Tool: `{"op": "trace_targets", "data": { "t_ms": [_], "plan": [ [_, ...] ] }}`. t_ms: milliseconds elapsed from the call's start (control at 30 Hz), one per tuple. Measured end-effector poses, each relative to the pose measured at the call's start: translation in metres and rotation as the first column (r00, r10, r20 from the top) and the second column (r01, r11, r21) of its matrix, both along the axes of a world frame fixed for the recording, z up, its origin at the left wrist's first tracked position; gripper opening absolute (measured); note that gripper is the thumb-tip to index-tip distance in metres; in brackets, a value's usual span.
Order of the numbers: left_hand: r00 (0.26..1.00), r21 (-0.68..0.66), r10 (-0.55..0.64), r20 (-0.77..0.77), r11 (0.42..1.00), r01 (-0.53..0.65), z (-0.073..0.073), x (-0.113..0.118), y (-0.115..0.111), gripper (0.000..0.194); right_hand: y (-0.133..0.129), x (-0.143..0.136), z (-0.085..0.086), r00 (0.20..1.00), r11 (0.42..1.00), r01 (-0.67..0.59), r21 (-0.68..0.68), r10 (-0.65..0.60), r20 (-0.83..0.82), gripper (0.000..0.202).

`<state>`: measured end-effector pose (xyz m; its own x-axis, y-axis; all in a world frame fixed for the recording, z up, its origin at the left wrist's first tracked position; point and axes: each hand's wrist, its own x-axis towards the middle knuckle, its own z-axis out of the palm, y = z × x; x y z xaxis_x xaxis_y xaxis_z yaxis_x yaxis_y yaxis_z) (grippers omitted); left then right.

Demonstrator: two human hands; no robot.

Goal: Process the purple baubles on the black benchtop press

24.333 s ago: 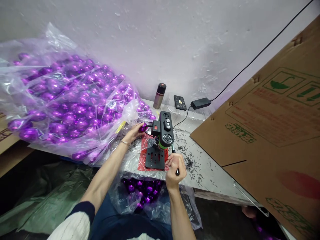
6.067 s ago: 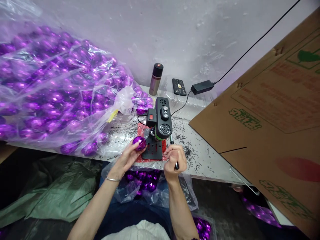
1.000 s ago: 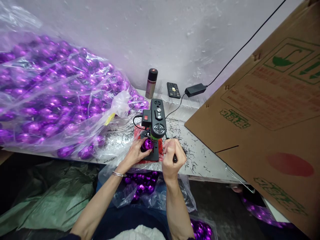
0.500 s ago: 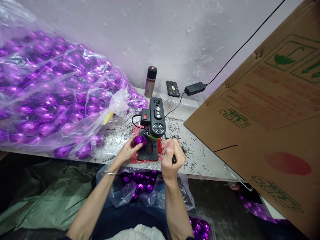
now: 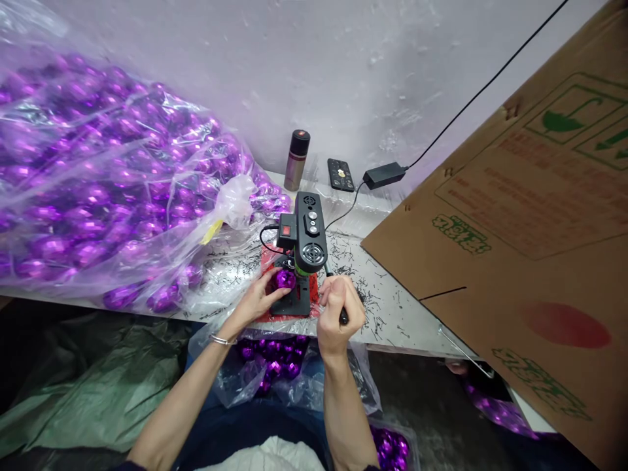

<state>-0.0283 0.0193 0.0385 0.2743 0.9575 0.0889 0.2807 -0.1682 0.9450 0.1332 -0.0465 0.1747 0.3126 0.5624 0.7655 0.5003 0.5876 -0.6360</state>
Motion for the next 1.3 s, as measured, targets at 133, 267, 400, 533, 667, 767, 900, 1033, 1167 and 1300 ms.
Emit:
{"op": "trace_targets", "data": {
  "t_ms": [133,267,400,533,667,767,900,1033,1167,1300],
  "plan": [
    [0.984,0.194,0.009,-0.179,0.981,0.027,0.001,0.005,-0.002,0.061,-0.001,0.001,-0.001,1.0,1.0,0.008,-0.01,-0.008,0.013,0.038],
    [0.962,0.285,-0.005,-0.271,0.955,0.085,0.002,0.008,-0.003,0.057,-0.001,0.001,-0.001,1.0,1.0,0.009,-0.003,-0.009,0.015,0.037],
    [0.953,0.283,-0.026,-0.302,0.952,0.116,0.003,0.012,0.0,0.058,-0.002,0.001,-0.001,0.999,1.0,0.022,-0.01,-0.022,0.027,0.037],
    [0.97,0.265,-0.029,-0.242,0.96,0.095,0.001,0.017,0.001,0.059,-0.003,0.001,-0.002,1.0,1.0,0.017,-0.01,-0.017,0.018,0.038],
    [0.986,0.259,-0.013,-0.165,0.964,0.056,-0.006,0.017,-0.003,0.059,-0.003,0.001,-0.004,1.0,1.0,0.008,0.005,-0.008,0.008,0.038],
    [0.989,0.268,0.005,-0.147,0.963,0.035,-0.012,0.018,-0.005,0.059,-0.004,0.001,-0.005,1.0,1.0,0.016,-0.002,-0.016,0.016,0.038],
    [0.993,0.272,0.017,-0.12,0.962,0.016,-0.019,0.023,-0.005,0.062,-0.004,0.001,-0.006,0.999,0.999,0.033,-0.023,-0.032,0.026,0.039],
    [0.996,0.296,0.006,-0.088,0.955,0.021,-0.023,0.026,-0.003,0.064,-0.006,0.001,-0.01,0.998,0.998,0.053,-0.017,-0.053,0.027,0.039],
    [0.997,0.297,0.011,-0.079,0.955,0.012,-0.024,0.026,-0.003,0.062,-0.008,0.0,-0.031,0.997,0.998,0.068,0.01,-0.068,0.021,0.038],
    [0.997,0.293,0.029,-0.068,0.956,-0.007,-0.025,0.027,-0.004,0.062,-0.007,0.0,-0.061,0.999,0.997,0.039,0.062,-0.04,0.012,0.038]
  ]
}}
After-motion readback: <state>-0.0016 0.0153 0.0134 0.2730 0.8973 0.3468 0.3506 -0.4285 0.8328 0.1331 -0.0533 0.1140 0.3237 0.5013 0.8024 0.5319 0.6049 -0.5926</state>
